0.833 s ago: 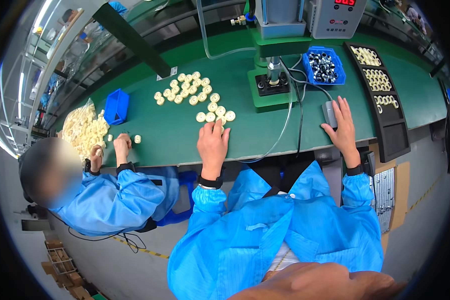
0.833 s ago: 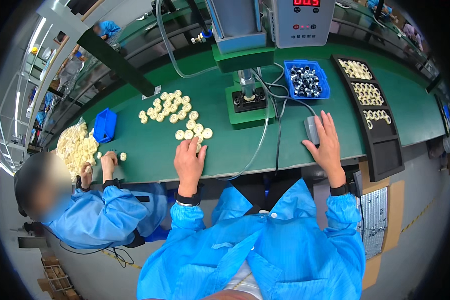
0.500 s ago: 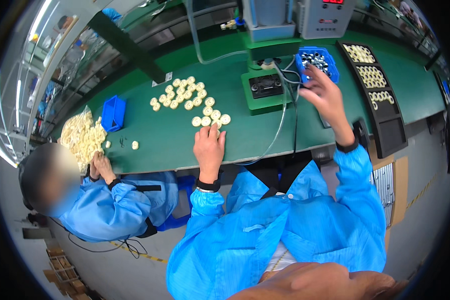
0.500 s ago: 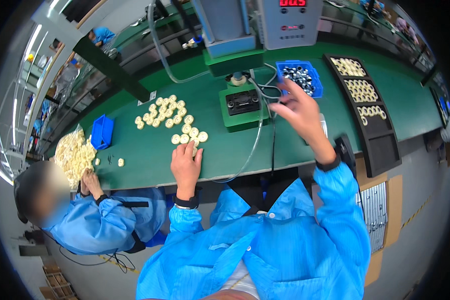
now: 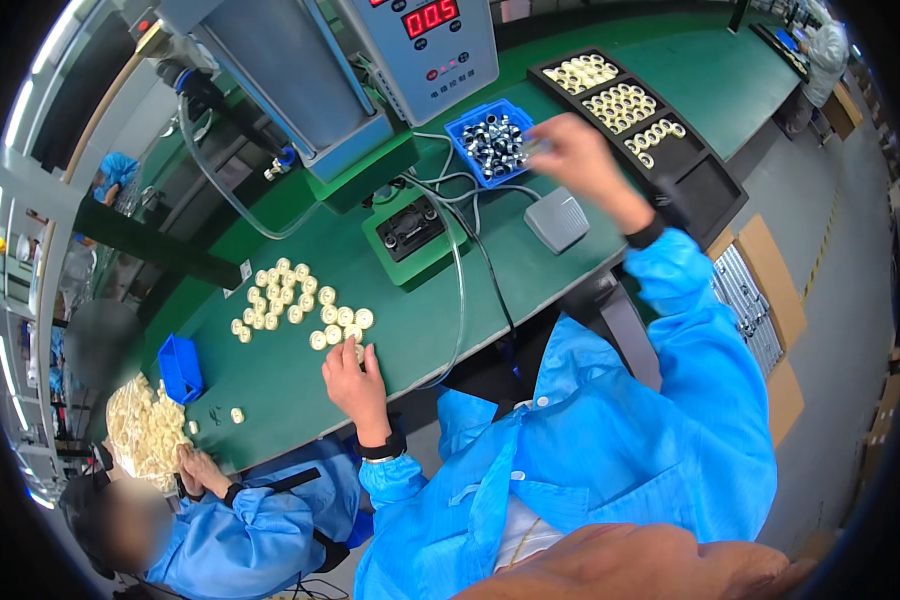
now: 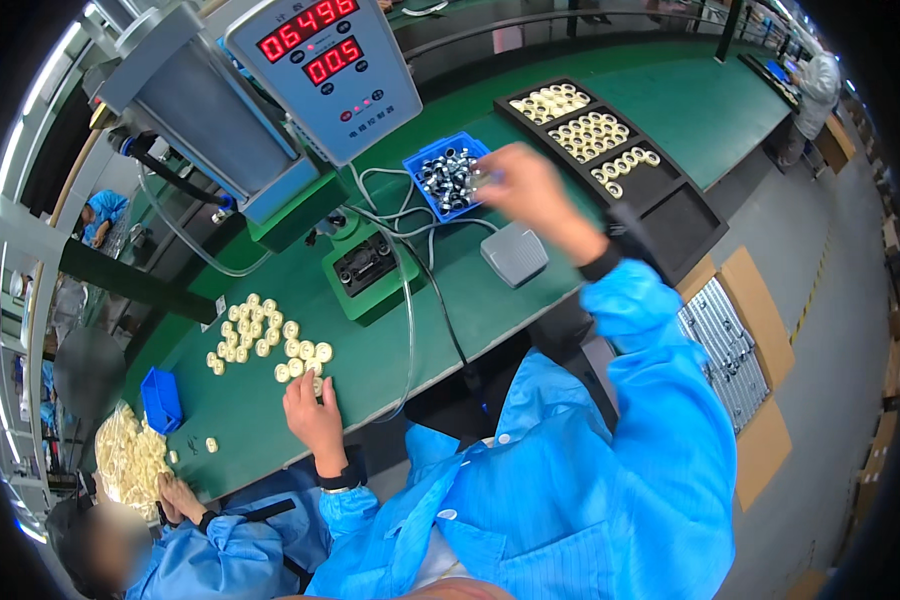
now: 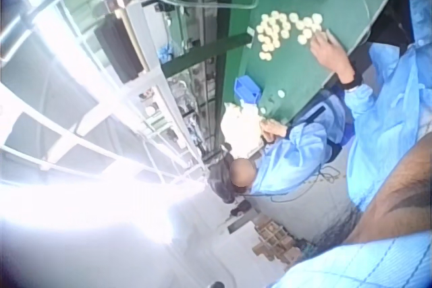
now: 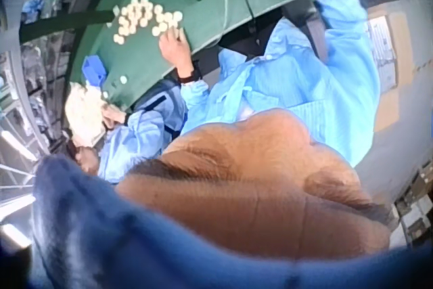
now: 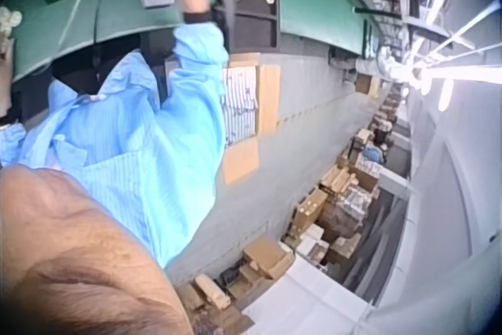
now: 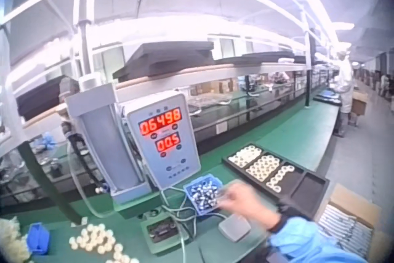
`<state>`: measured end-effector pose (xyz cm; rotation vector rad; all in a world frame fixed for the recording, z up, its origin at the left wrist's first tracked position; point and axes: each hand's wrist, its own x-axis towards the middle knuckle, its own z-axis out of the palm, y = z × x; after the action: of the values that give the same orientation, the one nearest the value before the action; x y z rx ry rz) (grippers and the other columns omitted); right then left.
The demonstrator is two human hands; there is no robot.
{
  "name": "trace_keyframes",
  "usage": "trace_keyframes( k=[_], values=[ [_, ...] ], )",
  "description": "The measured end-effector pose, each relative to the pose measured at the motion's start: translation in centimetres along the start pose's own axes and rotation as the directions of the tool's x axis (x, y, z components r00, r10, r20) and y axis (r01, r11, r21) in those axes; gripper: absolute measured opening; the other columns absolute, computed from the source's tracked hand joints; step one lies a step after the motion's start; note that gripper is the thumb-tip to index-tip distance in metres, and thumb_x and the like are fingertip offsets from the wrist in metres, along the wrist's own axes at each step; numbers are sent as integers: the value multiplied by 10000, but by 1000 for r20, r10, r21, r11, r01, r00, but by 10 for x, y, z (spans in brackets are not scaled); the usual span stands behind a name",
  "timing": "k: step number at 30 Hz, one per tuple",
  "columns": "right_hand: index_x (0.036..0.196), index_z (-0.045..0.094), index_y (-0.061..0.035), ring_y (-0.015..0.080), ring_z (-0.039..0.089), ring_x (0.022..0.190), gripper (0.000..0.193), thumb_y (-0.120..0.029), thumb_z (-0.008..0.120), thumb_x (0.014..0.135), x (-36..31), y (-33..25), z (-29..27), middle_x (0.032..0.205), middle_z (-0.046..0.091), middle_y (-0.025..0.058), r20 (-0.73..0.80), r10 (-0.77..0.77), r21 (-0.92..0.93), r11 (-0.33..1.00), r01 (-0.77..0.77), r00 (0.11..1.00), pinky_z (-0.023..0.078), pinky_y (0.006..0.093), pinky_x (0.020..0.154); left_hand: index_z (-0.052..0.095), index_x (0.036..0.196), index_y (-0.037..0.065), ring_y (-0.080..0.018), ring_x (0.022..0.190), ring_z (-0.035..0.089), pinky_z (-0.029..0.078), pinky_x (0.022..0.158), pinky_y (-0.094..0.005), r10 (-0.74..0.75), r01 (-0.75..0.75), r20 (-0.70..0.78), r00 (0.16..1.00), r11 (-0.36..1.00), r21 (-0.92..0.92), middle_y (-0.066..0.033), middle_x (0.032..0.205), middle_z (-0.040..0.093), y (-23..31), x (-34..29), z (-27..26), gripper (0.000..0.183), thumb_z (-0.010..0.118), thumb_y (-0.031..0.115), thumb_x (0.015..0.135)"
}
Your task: Assembling small plastic rings and metal inserts using a press machine.
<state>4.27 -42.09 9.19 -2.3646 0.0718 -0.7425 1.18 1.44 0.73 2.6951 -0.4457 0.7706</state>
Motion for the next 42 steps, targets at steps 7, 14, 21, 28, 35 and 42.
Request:
trace_keyframes(
  k=[7,14,21,28,35,42],
  values=[
    [1066,684,-51,371,649,966,352,-97,740,721,-45,171,-125,995,678,190,-98,397,-586,718,-375,913,512,446,849,672,1101,69,-310,890,584,496,742,-408,14,-15,16,1000,999,51,-97,1009,620,3,7,4,310,743,154,811],
    [1152,630,-43,376,635,1012,420,-25,667,734,-54,169,-110,1018,678,207,-37,335,-518,799,-305,941,502,453,867,641,1155,42,-335,929,587,495,784,-423,14,-14,33,999,1000,-12,-130,1053,625,0,6,2,388,756,129,794],
    [1260,595,-42,315,669,926,458,-62,673,809,-52,104,-105,1150,667,190,-102,160,-428,884,-188,982,530,397,823,625,1129,-7,-376,937,600,490,817,-429,-148,150,26,989,963,-225,-181,1012,629,1,11,-6,460,815,120,729],
    [1243,620,-40,172,659,794,408,-103,699,847,-50,19,-33,1146,691,114,153,117,38,992,-124,981,520,302,695,648,1150,11,-168,772,601,519,707,-308,-108,92,10,994,787,-610,-81,987,643,58,75,-13,434,786,48,741],
    [1172,653,-18,222,668,788,352,-157,687,851,-8,4,3,1042,708,142,160,-4,95,995,-12,987,526,333,723,665,1079,13,-203,749,626,524,662,-316,56,-67,-38,998,828,-557,-107,1003,658,76,123,35,351,772,50,747],
    [1124,670,-16,311,676,832,327,-104,690,810,23,19,23,996,714,160,176,15,46,999,-24,984,526,388,762,681,961,13,-196,676,618,508,632,-303,69,-61,-10,998,804,-591,-90,918,657,82,144,62,254,779,73,735]
  ],
)
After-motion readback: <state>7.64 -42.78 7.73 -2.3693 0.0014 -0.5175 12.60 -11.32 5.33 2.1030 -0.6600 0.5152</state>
